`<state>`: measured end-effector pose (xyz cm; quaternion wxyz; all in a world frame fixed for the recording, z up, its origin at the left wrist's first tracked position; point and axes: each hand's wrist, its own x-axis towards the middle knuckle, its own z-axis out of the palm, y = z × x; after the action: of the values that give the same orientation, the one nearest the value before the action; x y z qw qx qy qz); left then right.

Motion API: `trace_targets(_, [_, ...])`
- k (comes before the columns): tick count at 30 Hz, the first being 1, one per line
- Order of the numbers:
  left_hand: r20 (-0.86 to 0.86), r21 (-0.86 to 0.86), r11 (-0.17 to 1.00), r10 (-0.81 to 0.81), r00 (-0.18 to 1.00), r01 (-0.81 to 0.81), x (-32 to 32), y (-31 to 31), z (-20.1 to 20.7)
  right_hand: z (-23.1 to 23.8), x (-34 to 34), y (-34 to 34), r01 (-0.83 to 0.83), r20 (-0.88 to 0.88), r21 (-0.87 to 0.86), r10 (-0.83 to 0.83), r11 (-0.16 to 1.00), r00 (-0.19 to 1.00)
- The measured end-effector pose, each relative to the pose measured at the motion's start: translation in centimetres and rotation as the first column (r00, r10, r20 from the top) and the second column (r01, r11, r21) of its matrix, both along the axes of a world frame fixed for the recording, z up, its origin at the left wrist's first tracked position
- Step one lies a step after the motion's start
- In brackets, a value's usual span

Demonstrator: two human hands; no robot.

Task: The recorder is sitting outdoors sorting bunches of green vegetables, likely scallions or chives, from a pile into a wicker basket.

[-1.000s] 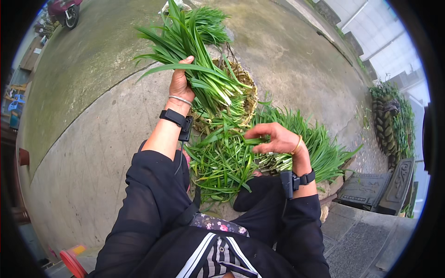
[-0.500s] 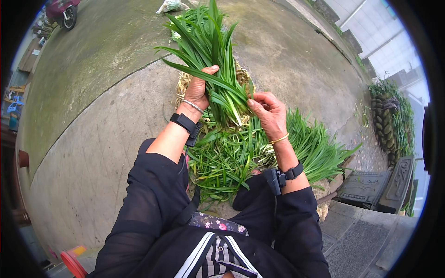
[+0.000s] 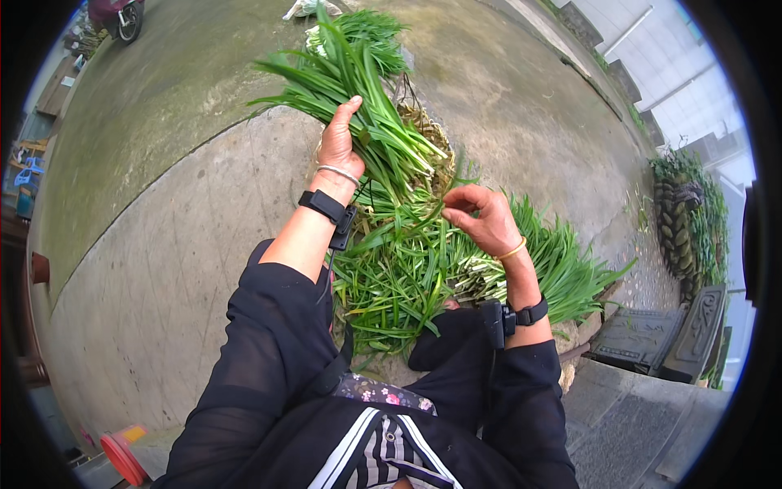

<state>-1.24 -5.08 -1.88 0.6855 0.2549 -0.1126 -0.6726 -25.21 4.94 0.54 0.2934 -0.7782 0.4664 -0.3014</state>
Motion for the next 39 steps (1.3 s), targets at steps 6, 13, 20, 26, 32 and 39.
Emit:
trace_targets(6, [0.182,-0.021,0.999,0.038,0.983,-0.035,-2.0,0.7,-0.8,1.9,4.0,-0.7,0.235,0.205,-0.122,-0.207,0.964,0.956])
trace_targets(13, [0.223,-0.04,0.999,0.023,0.975,-0.014,-3.9,1.8,-0.5,1.8,3.8,-0.1,0.024,0.281,-0.081,0.0,0.996,0.96])
trace_targets(20, [0.351,-0.136,0.986,0.141,0.926,-0.099,-2.6,0.4,-0.9,1.7,3.7,0.7,0.144,0.355,0.05,-0.152,0.988,0.923])
trace_targets(26, [0.351,-0.131,0.981,0.18,0.919,-0.142,-5.3,2.2,0.3,0.5,7.6,0.8,0.039,-0.203,-0.554,-0.181,0.832,0.962])
trace_targets(32, [0.257,-0.092,0.992,0.112,0.96,-0.091,-3.0,1.0,0.7,-0.7,6.6,1.6,-0.074,-0.132,-0.507,0.008,0.858,0.991])
trace_targets(39, [0.088,-0.18,0.981,0.085,0.993,-0.068,2.3,-0.9,1.5,-3.3,6.0,4.7,-0.622,-0.529,-0.05,0.507,0.782,0.68])
